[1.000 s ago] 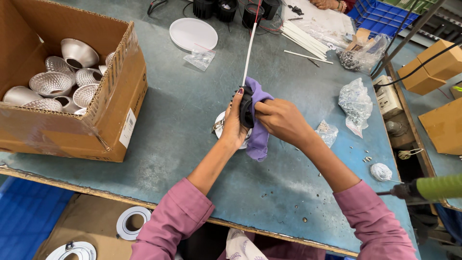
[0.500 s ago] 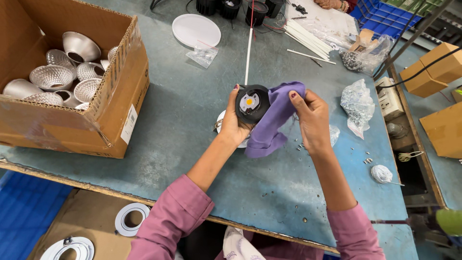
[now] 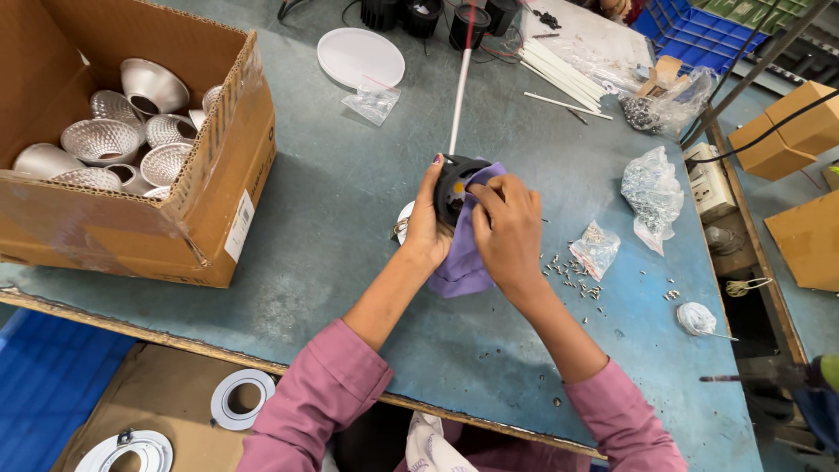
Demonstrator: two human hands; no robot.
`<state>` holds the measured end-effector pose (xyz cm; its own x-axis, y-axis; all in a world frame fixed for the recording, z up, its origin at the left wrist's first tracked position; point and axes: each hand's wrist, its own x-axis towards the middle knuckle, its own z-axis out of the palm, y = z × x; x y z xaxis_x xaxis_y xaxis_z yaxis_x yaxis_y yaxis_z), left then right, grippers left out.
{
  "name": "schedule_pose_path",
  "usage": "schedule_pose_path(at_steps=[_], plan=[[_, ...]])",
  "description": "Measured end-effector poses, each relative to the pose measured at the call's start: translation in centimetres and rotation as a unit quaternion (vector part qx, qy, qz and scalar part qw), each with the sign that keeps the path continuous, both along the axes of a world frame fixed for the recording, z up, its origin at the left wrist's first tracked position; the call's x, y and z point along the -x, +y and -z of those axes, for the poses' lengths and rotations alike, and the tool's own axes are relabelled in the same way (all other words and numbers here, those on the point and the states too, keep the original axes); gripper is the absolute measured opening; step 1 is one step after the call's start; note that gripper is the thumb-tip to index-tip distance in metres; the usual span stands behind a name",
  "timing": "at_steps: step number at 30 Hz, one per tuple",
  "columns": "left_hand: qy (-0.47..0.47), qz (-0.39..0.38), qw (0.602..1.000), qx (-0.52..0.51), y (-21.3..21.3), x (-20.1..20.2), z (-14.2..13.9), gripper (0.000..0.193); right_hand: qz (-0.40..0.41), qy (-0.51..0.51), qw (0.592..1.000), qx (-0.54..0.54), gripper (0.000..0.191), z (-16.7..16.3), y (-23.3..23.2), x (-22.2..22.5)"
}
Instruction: The person assembles LED downlight fixtures at a workbench. They align a black heat-sink module with a white trim ring, drive screws with a green electric screwdriver, wipe the LED module with a purple cloth, and place finished fixtures into a blue bin.
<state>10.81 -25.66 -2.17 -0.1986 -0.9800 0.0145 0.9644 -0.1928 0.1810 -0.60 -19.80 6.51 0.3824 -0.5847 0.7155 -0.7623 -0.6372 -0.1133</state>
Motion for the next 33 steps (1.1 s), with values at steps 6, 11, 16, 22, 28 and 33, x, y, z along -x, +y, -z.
schedule_pose_path(at_steps=[6, 11, 16, 22, 28, 33], plan=[[0.019, 0.007, 0.998, 0.059, 0.6, -1.3, -1.7, 0.026, 0.011, -0.026, 1.000, -0.002, 0.024, -0.8, -1.3, 0.1], [-0.088, -0.002, 0.984, 0.157, 1.4, -1.5, -3.0, 0.039, -0.023, -0.131, 0.988, -0.076, 0.025, -2.8, -1.7, 1.0], [-0.113, -0.006, 0.981, 0.158, 2.0, -1.7, -3.3, 0.056, -0.032, -0.128, 0.984, -0.121, 0.024, -4.4, -0.7, 0.9], [-0.143, 0.002, 0.978, 0.154, 1.7, -2.1, -3.4, 0.063, -0.023, -0.037, 0.997, -0.064, 0.025, -5.0, 1.1, -0.1], [-0.213, -0.011, 0.963, 0.164, 0.4, -2.6, -2.4, 0.063, -0.019, 0.002, 0.999, -0.045, 0.022, -5.4, 1.8, 0.0], [-0.311, -0.023, 0.942, 0.126, -0.3, -3.0, -1.5, 0.072, -0.024, 0.028, 0.997, -0.072, 0.024, -5.2, 2.0, 0.4]])
